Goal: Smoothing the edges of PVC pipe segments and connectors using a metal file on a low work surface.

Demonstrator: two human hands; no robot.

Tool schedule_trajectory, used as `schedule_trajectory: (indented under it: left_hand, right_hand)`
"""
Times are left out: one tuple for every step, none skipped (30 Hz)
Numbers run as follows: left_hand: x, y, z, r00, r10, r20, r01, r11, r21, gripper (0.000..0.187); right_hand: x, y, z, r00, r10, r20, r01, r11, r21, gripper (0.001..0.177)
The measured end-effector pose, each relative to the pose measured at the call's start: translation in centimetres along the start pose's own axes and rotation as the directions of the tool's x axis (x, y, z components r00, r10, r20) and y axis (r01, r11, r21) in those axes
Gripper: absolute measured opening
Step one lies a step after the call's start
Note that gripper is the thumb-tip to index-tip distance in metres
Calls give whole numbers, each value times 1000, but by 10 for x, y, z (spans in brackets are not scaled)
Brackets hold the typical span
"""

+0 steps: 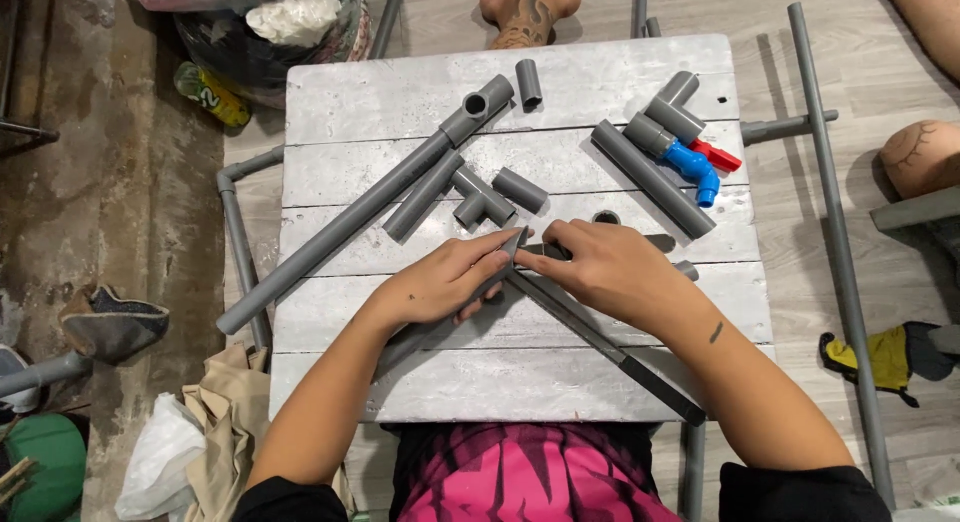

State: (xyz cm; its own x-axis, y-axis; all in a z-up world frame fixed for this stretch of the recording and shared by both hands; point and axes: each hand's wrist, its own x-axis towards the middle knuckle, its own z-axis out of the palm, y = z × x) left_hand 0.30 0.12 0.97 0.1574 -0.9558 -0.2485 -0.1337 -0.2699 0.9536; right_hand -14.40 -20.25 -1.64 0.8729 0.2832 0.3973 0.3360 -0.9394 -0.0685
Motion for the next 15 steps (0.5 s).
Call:
schedule_trajectory:
  left_hand:
    - [0, -1, 1, 1000, 0, 0, 0, 1000, -3, 42]
    - [-1, -2, 2, 1000, 4, 13, -4, 1000, -19, 43]
    - [-1, -3, 3, 1000, 9, 26, -8, 999, -35, 47]
    - [-1, -2, 5, 1000, 8, 27, -7, 999, -34, 47]
    - [-1, -1, 6, 999, 19, 41, -17, 999, -40, 48]
    - [-1, -1, 7, 998, 30, 54, -27, 999, -46, 48]
    - [-1, -3, 7, 998, 29, 54, -26, 999, -45, 48]
    - [-2, -4, 6, 996, 72, 44, -69, 995, -69, 49]
    - [-2, -6, 4, 993, 116, 34, -112, 989, -92, 50]
    - [-4, -5, 1, 993, 116, 33, -112, 990, -91, 50]
    - [-6, -5, -2, 991, 136, 2, -135, 986, -101, 50]
    - [-9, -5, -5, 988, 155, -26, -157, 982, -110, 50]
    - [-9, -3, -2, 988, 153, -24, -155, 982, -108, 50]
    - [-9, -1, 0, 986, 163, -17, -164, 981, -101, 50]
    - [-8, 1, 2, 985, 173, -10, -173, 980, -93, 50]
  right_hand:
    - [-2, 0, -2, 1000, 0, 3, 0, 1000, 1, 26]
    - [-3, 1, -4, 1000, 2, 27, -3, 1000, 27, 25]
    - [-4, 1, -7, 999, 3, 51, -6, 999, 53, 25]
    - [-5, 3, -10, 999, 4, 51, -7, 998, 54, 25]
    - [-7, 4, -14, 998, -5, 70, 2, 999, 49, 28]
    - [-8, 6, -18, 996, -15, 89, 11, 999, 44, 31]
    - [-8, 6, -28, 996, -15, 88, 11, 999, 45, 31]
    - [-9, 6, -38, 999, 15, 47, -17, 998, 57, 31]
    - [-9, 7, -48, 999, 45, 6, -45, 996, 70, 31]
    - [-8, 6, -51, 999, 44, 5, -44, 997, 70, 31]
    - [-8, 6, -54, 998, 47, -41, -43, 995, 91, 32]
    - [-7, 5, -57, 995, 54, -87, -44, 993, 112, 33]
    - [-6, 2, -51, 994, 56, -88, -46, 993, 113, 33]
    - [-5, -1, -47, 992, 38, -124, -22, 992, 125, 34]
    - [-3, -3, -42, 987, 20, -160, 2, 991, 135, 34]
